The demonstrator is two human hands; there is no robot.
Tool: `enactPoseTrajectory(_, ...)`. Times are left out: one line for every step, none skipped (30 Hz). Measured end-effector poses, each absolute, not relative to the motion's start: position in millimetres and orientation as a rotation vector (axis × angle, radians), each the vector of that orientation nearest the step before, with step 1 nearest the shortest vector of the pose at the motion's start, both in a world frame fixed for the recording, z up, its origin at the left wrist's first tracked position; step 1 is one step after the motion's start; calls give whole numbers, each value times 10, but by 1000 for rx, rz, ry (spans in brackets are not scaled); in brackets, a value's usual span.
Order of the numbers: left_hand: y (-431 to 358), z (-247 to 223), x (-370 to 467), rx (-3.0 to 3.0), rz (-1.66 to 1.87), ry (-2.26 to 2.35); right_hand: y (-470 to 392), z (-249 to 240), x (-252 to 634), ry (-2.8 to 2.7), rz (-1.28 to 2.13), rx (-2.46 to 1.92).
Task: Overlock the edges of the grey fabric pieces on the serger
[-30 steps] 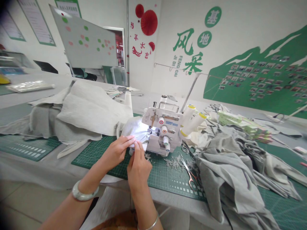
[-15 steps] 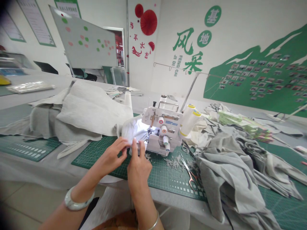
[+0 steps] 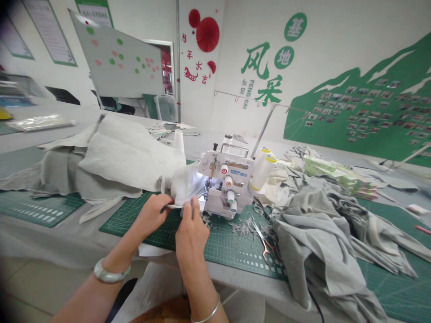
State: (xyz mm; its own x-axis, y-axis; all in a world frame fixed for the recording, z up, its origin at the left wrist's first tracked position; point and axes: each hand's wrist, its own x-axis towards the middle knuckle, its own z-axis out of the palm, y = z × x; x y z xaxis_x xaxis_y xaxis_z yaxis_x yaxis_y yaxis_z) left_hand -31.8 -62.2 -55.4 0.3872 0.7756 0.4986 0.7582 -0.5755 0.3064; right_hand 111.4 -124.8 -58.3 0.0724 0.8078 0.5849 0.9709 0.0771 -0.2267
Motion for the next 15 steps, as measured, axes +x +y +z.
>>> enactPoseTrajectory(-617,-557,-366,2605,911,1438,-1244,-586,1117,-1769,-348,-1739)
enactPoseTrajectory(-627,-555,-416,2609,898,1440,-1240,-587,1121,-1772,-342,-1720)
enactPoseTrajectory(-652,-549,-464,2606,914,1445,-1238,-586,1126,-1777,-334,-1711)
enactPoseTrajectory(-688,-544,-511,2606,946,1442,-1238,-582,1132,-1781,-328,-1714)
enactPoseTrajectory(-733,-539,-554,2613,976,1431,-1240,-574,1136,-1782,-323,-1730)
enactPoseTrajectory(-782,-538,-594,2627,998,1411,-1244,-563,1139,-1784,-318,-1751)
enactPoseTrajectory(-830,-541,-628,2646,1014,1389,-1249,-550,1139,-1785,-314,-1775)
enactPoseTrajectory(-876,-548,-656,2670,1022,1371,-1254,-535,1139,-1786,-309,-1796)
enactPoseTrajectory(-917,-558,-676,2698,1022,1356,-1259,-518,1136,-1784,-303,-1813)
enactPoseTrajectory(-953,-569,-689,2729,1021,1345,-1263,-501,1134,-1782,-295,-1822)
enactPoseTrajectory(-986,-579,-695,2761,1019,1340,-1267,-485,1133,-1777,-288,-1823)
enactPoseTrajectory(-1017,-586,-695,2794,1011,1342,-1270,-470,1133,-1772,-282,-1820)
enactPoseTrajectory(-1050,-586,-689,2825,994,1348,-1272,-458,1135,-1766,-277,-1814)
enactPoseTrajectory(-1087,-581,-679,2851,973,1358,-1274,-448,1141,-1761,-273,-1807)
enactPoseTrajectory(-1130,-569,-668,2872,947,1367,-1275,-442,1148,-1756,-270,-1800)
